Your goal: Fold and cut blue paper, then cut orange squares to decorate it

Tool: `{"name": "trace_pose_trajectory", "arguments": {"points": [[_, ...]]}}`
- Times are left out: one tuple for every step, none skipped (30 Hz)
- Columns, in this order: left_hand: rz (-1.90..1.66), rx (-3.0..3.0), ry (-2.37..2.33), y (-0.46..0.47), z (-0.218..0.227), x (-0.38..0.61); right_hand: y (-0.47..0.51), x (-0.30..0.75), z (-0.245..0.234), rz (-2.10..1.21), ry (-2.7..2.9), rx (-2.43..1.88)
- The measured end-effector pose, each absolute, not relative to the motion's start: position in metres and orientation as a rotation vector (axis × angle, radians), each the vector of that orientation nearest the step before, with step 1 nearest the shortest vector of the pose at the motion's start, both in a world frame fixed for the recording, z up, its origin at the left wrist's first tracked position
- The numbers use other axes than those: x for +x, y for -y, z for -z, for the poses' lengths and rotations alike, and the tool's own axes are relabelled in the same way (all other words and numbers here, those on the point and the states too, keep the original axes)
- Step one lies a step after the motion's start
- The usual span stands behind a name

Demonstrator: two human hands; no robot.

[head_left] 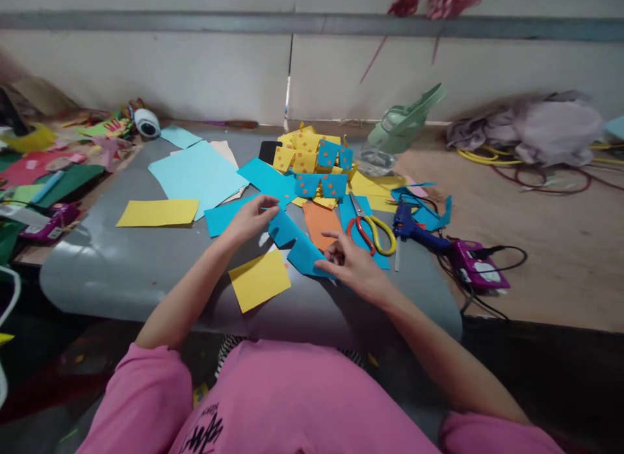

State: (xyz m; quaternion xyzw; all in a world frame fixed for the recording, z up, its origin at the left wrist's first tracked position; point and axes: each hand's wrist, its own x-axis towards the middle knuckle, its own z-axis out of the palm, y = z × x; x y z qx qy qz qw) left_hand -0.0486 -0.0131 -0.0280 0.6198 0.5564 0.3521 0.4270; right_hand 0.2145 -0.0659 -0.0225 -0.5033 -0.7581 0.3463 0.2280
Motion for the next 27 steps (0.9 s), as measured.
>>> {"name": "trace_pose_trajectory", "arguments": {"points": [[-0.893, 1.497, -1.396, 0.013, 0.027, -0.051, 0.060, 0.219, 0.016, -0.990, 2.071, -1.352], [-0.904, 1.448, -1.413, 0.012, 0.025, -0.053, 0.053, 0.223, 0.009, -1.033, 2.078, -1.318], [-0.916, 1.410, -1.442, 0.012, 0.022, -0.056, 0.045, 0.227, 0.002, -1.065, 2.072, -1.286], [-0.918, 1.394, -1.471, 0.011, 0.018, -0.058, 0.037, 0.230, -0.004, -1.110, 2.064, -1.254], [-0.904, 1.405, -1.490, 0.010, 0.015, -0.060, 0.028, 0.233, -0.009, -1.162, 2.048, -1.229], [-0.875, 1.440, -1.492, 0.009, 0.011, -0.063, 0.018, 0.235, -0.013, -1.219, 2.029, -1.211], [-0.834, 1.489, -1.481, 0.008, 0.009, -0.066, 0.009, 0.237, -0.016, -1.296, 2.013, -1.193], [-0.789, 1.539, -1.457, 0.006, 0.007, -0.069, 0.000, 0.239, -0.018, -1.381, 1.995, -1.175], [-0.750, 1.575, -1.428, 0.004, 0.006, -0.073, -0.009, 0.240, -0.019, -1.442, 1.972, -1.156], [-0.716, 1.591, -1.405, 0.002, 0.006, -0.076, -0.017, 0.241, -0.019, -1.475, 1.956, -1.145], [-0.691, 1.590, -1.390, 0.000, 0.007, -0.079, -0.023, 0.242, -0.019, -1.488, 1.949, -1.138], [-0.669, 1.575, -1.378, -0.002, 0.009, -0.082, -0.029, 0.242, -0.019, -1.480, 1.949, -1.138], [-0.652, 1.556, -1.365, -0.003, 0.010, -0.085, -0.033, 0.242, -0.018, -1.460, 1.959, -1.145], [-0.645, 1.538, -1.355, -0.004, 0.012, -0.087, -0.036, 0.242, -0.018, -1.432, 1.975, -1.156], [-0.653, 1.523, -1.348, -0.004, 0.013, -0.089, -0.038, 0.242, -0.018, -1.395, 1.998, -1.170], [-0.675, 1.509, -1.343, -0.004, 0.014, -0.090, -0.040, 0.242, -0.018, -1.345, 2.024, -1.188], [-0.708, 1.492, -1.342, -0.004, 0.015, -0.090, -0.041, 0.242, -0.019, -1.290, 2.050, -1.208], [-0.738, 1.474, -1.347, -0.004, 0.015, -0.090, -0.041, 0.243, -0.019, -1.241, 2.072, -1.231], [-0.761, 1.459, -1.354, -0.003, 0.014, -0.090, -0.041, 0.244, -0.019, -1.211, 2.088, -1.254], [-0.771, 1.448, -1.361, -0.003, 0.014, -0.090, -0.042, 0.244, -0.018, -1.198, 2.095, -1.277], [-0.771, 1.442, -1.369, -0.002, 0.013, -0.089, -0.042, 0.245, -0.017, -1.204, 2.090, -1.298], [-0.761, 1.437, -1.375, -0.002, 0.012, -0.089, -0.041, 0.246, -0.016, -1.221, 2.071, -1.313], [-0.751, 1.430, -1.379, -0.001, 0.011, -0.089, -0.041, 0.247, -0.015, -1.244, 2.045, -1.321], [-0.743, 1.423, -1.380, -0.001, 0.010, -0.090, -0.041, 0.248, -0.013, -1.266, 2.016, -1.326], [-0.739, 1.412, -1.378, -0.001, 0.010, -0.091, -0.041, 0.249, -0.012, -1.284, 1.983, -1.330], [-0.744, 1.394, -1.372, 0.000, 0.009, -0.092, -0.041, 0.250, -0.010, -1.302, 1.949, -1.338], [-0.760, 1.369, -1.362, 0.000, 0.010, -0.095, -0.041, 0.251, -0.009, -1.320, 1.910, -1.352]]}}
